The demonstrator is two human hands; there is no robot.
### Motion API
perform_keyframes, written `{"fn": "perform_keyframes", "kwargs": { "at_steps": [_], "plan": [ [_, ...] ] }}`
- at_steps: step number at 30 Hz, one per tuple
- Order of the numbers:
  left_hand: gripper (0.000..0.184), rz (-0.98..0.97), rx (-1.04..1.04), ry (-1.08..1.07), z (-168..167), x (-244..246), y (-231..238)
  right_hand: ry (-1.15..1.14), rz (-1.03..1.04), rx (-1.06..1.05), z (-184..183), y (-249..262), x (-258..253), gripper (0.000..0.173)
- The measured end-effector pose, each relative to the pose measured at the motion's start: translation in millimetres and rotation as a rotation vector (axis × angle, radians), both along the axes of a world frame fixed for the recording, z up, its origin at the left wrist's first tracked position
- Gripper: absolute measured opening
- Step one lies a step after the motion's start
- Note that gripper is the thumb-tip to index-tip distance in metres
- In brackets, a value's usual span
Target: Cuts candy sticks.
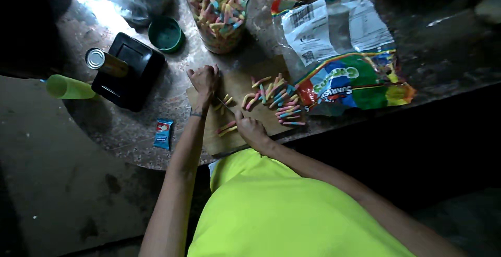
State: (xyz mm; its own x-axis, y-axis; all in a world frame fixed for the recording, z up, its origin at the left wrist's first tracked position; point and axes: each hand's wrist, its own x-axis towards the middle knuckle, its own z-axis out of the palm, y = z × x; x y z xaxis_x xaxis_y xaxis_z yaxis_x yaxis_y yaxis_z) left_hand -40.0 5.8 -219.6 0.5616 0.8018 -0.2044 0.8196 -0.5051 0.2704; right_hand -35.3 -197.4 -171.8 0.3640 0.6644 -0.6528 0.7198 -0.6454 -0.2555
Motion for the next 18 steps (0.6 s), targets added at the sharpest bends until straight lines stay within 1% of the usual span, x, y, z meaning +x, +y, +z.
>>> {"fn": "perform_keyframes", "kwargs": {
  "at_steps": [2,5,8,10,12,15,16,17,18],
  "plan": [
    [0.052,0.007,-0.015,-0.014,-0.2,-1.5,-9.0,0.019,0.019,-0.041,5.0,-6.9,3.1,0.038],
    [0.051,0.020,0.028,-0.046,-4.0,-3.1,-13.2,0.033,0.032,-0.057,5.9,-3.8,1.2,0.037],
    [0.055,-0.029,0.019,0.036,-0.3,-1.1,-4.2,0.011,0.042,0.000,-3.0,3.6,-2.1,0.042],
    [0.056,-0.053,0.021,0.065,2.0,0.1,-3.3,-0.010,0.045,0.027,-5.5,-2.3,-0.4,0.041],
    [0.057,-0.016,0.074,-0.046,4.9,-2.8,-4.0,0.015,0.036,0.008,-0.4,-12.0,4.6,0.040],
    [0.049,0.161,0.134,-0.332,14.6,-24.3,-16.1,0.038,0.041,-0.045,7.8,-14.4,8.7,0.037],
    [0.045,0.167,0.112,-0.377,20.4,-38.4,-27.7,0.035,0.042,-0.038,8.8,-10.9,8.2,0.037],
    [0.041,0.126,0.056,-0.411,24.1,-55.7,-43.9,0.036,0.037,-0.020,8.2,-6.5,7.9,0.038],
    [0.037,0.087,0.021,-0.463,19.1,-70.4,-60.9,0.037,0.037,-0.015,6.2,-2.5,7.9,0.041]
  ]
}}
